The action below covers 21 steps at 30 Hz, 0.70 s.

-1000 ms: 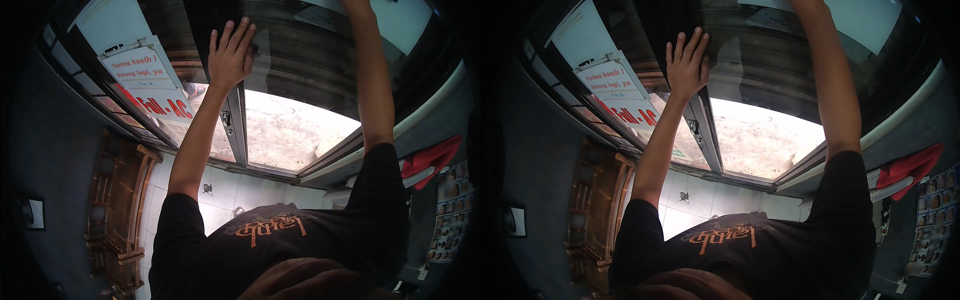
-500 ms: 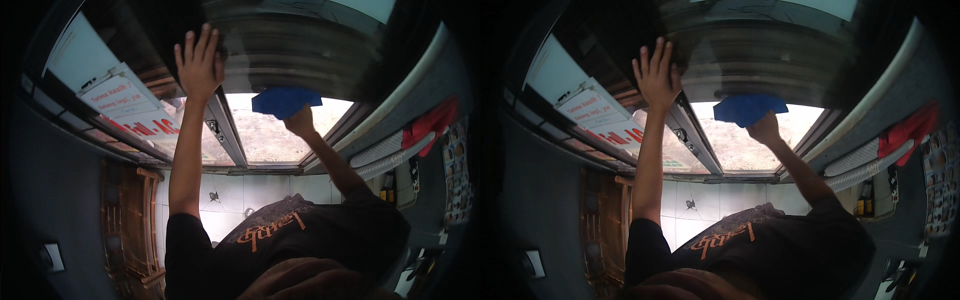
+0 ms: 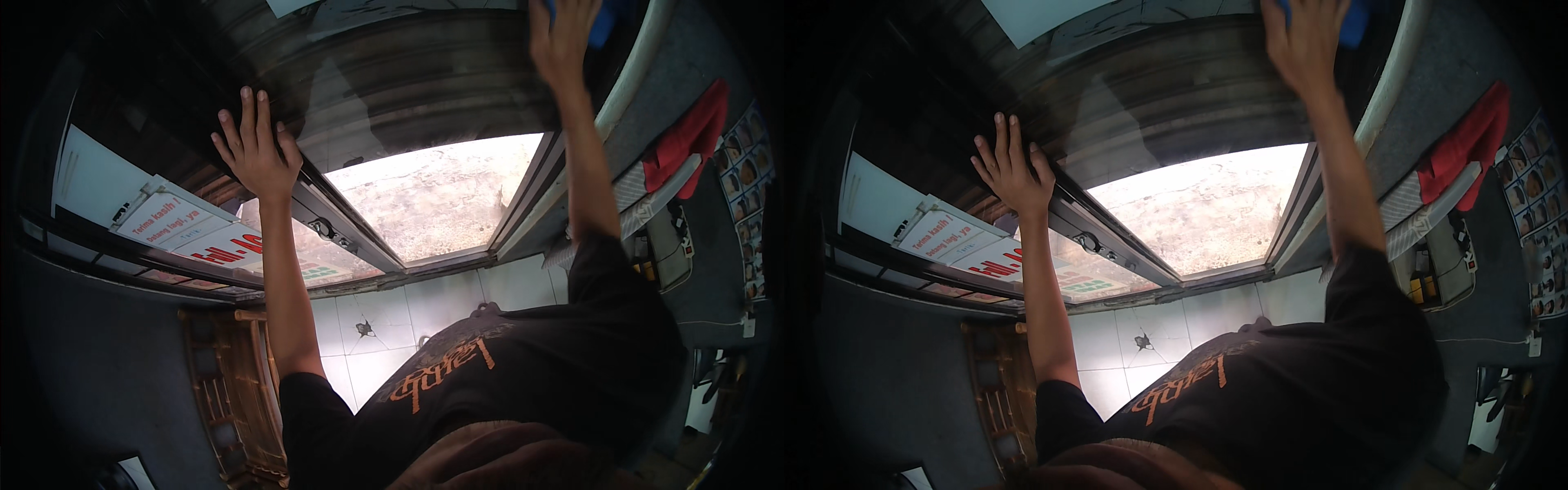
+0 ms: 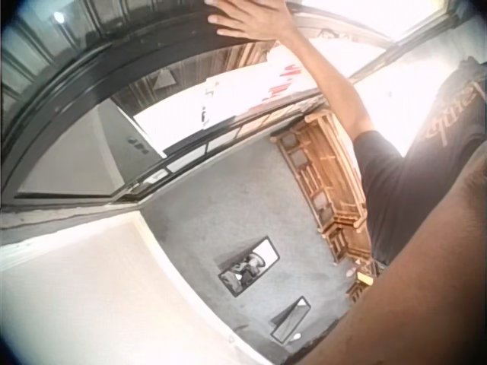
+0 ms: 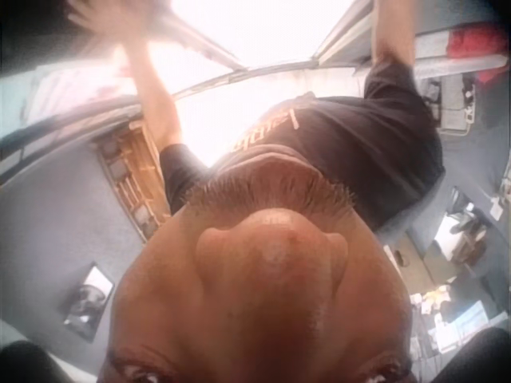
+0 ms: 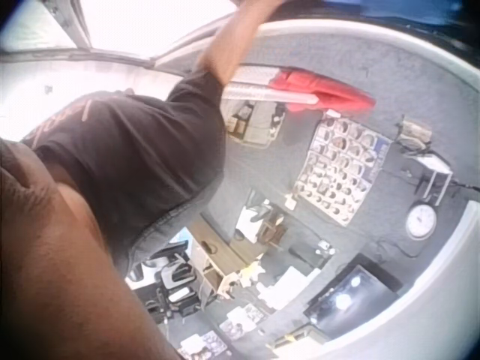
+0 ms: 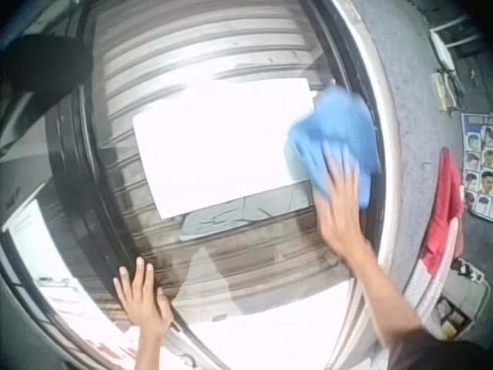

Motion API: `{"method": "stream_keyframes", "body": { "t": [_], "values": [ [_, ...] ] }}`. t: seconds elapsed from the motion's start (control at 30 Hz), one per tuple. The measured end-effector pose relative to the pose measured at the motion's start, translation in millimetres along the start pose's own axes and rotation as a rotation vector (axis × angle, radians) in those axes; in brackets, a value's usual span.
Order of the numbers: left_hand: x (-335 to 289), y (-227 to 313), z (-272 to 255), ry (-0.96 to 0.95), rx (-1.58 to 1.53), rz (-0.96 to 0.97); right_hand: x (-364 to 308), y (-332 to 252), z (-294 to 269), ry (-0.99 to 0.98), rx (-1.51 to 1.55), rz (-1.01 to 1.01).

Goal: The person cleans a sliding glass door by wiping the glass panels and frame with a cloth.

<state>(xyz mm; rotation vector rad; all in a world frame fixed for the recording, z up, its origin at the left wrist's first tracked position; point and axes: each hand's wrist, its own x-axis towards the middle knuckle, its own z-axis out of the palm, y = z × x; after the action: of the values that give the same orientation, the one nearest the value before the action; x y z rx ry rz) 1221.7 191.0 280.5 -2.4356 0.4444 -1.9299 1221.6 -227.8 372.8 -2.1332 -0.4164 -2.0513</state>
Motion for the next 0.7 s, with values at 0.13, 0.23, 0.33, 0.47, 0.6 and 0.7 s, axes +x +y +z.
{"method": "stream_keyframes", "body": {
  "t": [0.13,0.23,0.33,0.47,0.6,0.7],
  "values": [
    [5.0,8.1,1.4,0.009,-0.035,-0.012,-196.2,-1.7,-5.4,-0.197,0.029,0.200],
    [9.3,15.0,6.4,0.000,-0.047,-0.010,-311.3,-15.4,-27.4,-0.405,0.048,0.359],
    [9.5,10.0,-0.1,0.023,-0.004,-0.025,-279.0,-8.6,-16.2,-0.408,0.166,0.314],
    [15.3,8.0,-9.5,-0.009,0.010,-0.017,-97.3,29.3,0.2,-0.047,0.122,0.086],
    [5.3,2.7,-11.4,-0.080,-0.030,-0.009,95.6,74.3,36.1,0.193,-0.125,-0.196],
    [6.8,13.8,-9.3,-0.065,-0.104,-0.030,231.5,100.9,35.1,0.105,-0.714,-0.333]
  ]
}}
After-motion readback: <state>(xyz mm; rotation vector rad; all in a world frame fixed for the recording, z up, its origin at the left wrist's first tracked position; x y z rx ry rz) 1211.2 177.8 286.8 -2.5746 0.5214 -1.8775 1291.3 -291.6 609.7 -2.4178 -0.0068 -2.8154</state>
